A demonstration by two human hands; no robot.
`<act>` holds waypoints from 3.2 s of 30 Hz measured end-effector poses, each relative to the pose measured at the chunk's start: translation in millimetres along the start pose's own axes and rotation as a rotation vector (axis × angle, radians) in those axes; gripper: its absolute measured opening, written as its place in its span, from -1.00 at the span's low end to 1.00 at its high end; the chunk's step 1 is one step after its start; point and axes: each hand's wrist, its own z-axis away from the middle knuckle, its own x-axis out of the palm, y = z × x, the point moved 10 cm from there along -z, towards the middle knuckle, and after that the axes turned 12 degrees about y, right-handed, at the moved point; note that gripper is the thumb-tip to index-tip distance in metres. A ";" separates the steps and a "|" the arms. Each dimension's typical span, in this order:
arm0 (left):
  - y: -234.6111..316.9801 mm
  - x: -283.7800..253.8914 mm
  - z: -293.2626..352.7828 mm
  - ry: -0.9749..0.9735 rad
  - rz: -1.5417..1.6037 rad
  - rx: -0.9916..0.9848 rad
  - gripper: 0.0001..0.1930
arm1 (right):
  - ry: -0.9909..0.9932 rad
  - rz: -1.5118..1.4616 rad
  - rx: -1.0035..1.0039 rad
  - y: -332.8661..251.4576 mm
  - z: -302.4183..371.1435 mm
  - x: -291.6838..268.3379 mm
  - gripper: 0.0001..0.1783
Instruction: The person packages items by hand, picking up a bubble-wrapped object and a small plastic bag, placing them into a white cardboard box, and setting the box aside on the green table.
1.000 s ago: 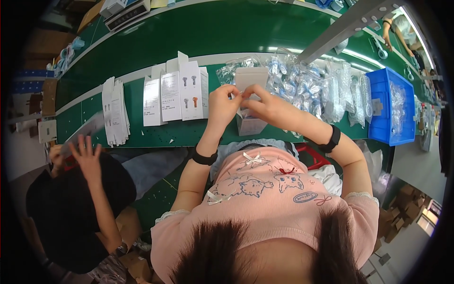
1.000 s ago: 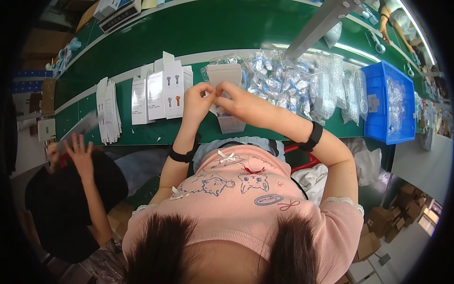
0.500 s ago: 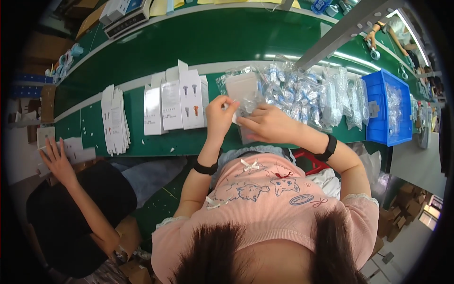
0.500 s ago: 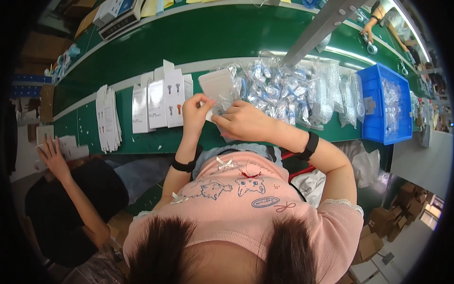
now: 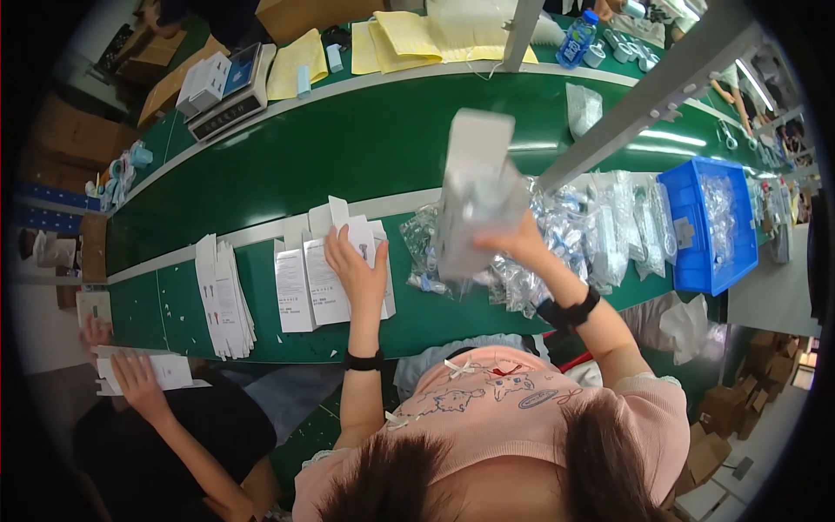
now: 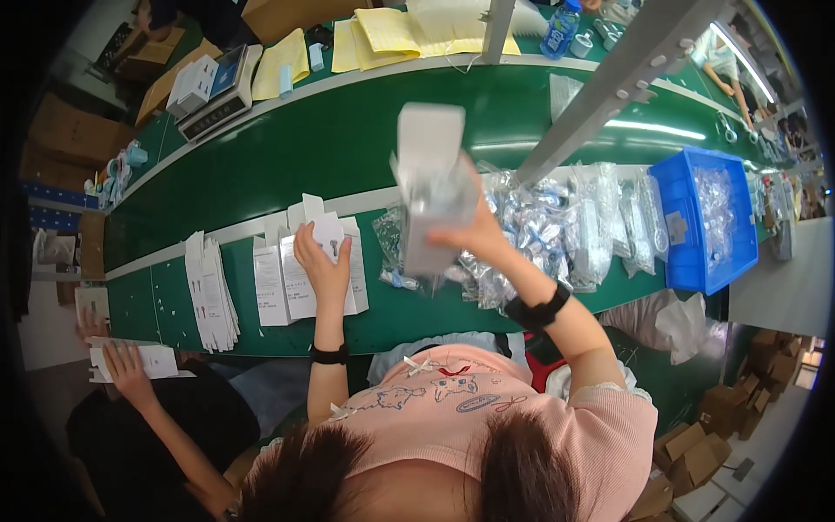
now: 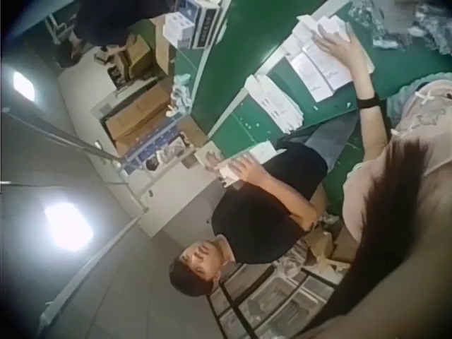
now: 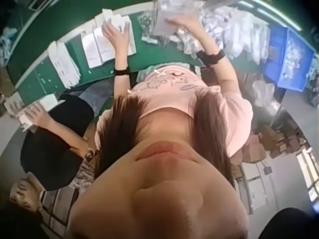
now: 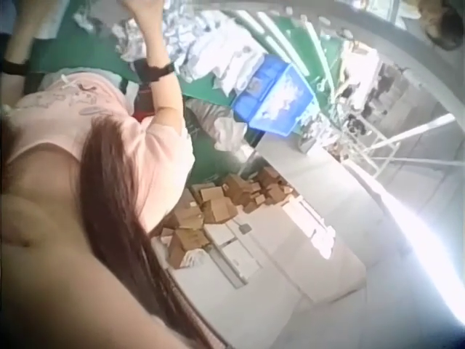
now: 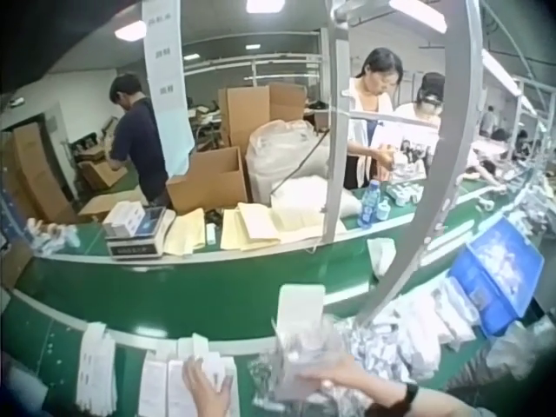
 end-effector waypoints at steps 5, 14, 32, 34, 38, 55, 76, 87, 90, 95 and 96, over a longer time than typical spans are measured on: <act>-23.6 33.0 -0.5 -0.254 -0.656 0.106 -0.21 | 0.281 0.168 -0.427 -28.6 -128.2 -12.0 0.17; -21.0 46.8 18.9 -0.392 -0.766 0.085 -0.16 | 0.364 0.224 -0.395 45.4 -252.6 30.1 0.22; -4.0 51.9 -10.8 -0.249 -0.632 0.061 -0.15 | 0.048 0.355 -0.431 59.8 -288.6 56.1 0.29; -8.3 45.5 -12.0 -0.217 -0.561 0.049 -0.15 | 0.033 0.347 -0.439 56.9 -289.7 63.0 0.29; -11.5 56.2 -1.7 -0.264 -0.531 0.095 -0.17 | 0.101 0.433 -0.652 38.0 -291.5 77.9 0.26; -11.7 72.0 -0.7 -0.324 -0.538 0.031 -0.20 | 0.421 0.377 -0.634 38.8 -412.4 130.4 0.01; 57.1 24.0 -19.5 -0.144 -0.194 0.100 -0.35 | 0.723 1.330 0.629 172.4 -241.6 -226.1 -0.17; 62.9 11.4 9.3 -0.231 0.027 0.048 -0.37 | 0.498 -0.420 -0.243 -77.3 -108.2 -46.4 -0.27; 67.4 20.4 28.5 -0.288 0.272 -0.080 -0.35 | 0.471 -0.662 -0.252 -106.5 -56.0 -23.8 -0.34; 83.1 -0.2 51.8 -0.026 0.414 0.183 -0.33 | 0.536 -0.090 -0.323 -83.2 11.2 12.3 -0.35; 87.1 -0.8 58.1 -0.017 0.434 0.227 -0.33 | 0.520 0.085 -0.405 -85.6 20.6 16.0 -0.37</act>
